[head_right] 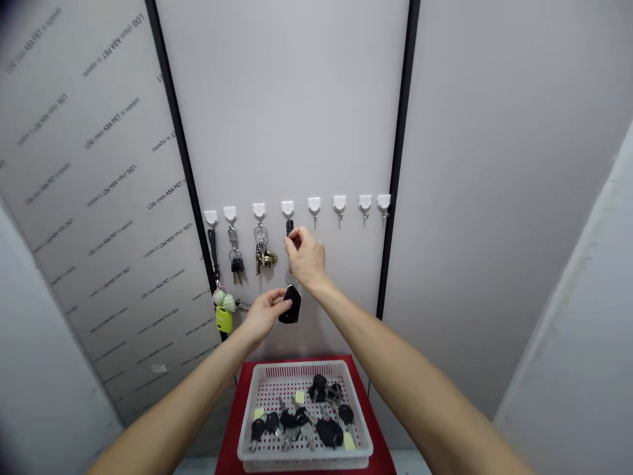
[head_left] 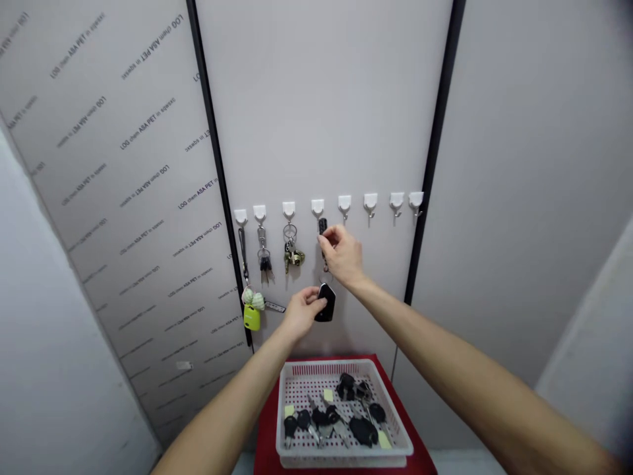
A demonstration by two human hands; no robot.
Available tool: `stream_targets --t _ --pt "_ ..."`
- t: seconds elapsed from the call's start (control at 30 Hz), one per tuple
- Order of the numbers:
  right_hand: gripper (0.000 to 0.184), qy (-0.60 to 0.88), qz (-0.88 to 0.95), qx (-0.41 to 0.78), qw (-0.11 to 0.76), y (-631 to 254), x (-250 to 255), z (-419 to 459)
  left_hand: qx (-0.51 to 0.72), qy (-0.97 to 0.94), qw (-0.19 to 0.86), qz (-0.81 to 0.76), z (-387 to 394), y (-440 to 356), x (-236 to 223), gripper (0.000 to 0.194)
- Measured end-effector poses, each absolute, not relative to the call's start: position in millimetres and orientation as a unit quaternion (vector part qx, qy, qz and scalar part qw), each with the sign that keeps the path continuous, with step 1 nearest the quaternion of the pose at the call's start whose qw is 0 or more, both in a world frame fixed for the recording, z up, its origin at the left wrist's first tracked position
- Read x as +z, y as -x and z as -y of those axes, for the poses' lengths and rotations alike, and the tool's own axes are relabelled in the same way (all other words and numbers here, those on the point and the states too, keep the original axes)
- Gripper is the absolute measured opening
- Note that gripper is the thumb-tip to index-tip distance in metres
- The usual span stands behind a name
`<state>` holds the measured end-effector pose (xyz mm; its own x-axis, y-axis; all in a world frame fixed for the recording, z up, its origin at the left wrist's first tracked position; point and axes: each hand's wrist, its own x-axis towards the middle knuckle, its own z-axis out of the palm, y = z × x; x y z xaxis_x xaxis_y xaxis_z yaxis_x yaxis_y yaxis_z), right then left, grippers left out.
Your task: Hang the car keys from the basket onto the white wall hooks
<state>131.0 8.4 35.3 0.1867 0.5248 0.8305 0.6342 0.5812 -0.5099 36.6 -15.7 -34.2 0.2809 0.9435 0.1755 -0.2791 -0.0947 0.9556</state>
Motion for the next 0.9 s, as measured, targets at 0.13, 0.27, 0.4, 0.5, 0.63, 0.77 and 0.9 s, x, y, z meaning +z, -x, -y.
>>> stream_targets --t 0.13,0.27,0.4,0.5,0.63,0.77,0.9 --pt "0.012 0.511 0.633 -0.11 0.571 -129 45 -21 0.51 -0.531 0.603 -0.306 9 -41 -29 0.015" --pt "0.013 0.54 0.62 -0.133 0.554 -130 48 -24 0.513 -0.522 0.61 -0.304 5 -43 -28 0.014" --pt "0.014 0.545 0.634 -0.13 0.533 -133 50 -23 0.504 -0.523 0.612 -0.312 5 -44 -28 0.014" --pt "0.013 0.55 0.641 -0.14 0.517 -134 50 -25 0.504 -0.524 0.611 -0.313 5 -46 -28 0.012" --pt "0.012 0.575 0.644 -0.145 0.483 -134 49 -29 0.492 -0.537 0.603 -0.327 3 -48 -34 0.012" --pt "0.02 0.556 0.689 -0.126 0.446 -136 38 -23 0.485 -0.555 0.561 -0.376 -3 -44 -49 0.01" --pt "0.027 0.494 0.734 -0.135 0.447 -148 11 -8 0.479 -0.573 0.516 -0.42 -6 -33 -64 0.009"
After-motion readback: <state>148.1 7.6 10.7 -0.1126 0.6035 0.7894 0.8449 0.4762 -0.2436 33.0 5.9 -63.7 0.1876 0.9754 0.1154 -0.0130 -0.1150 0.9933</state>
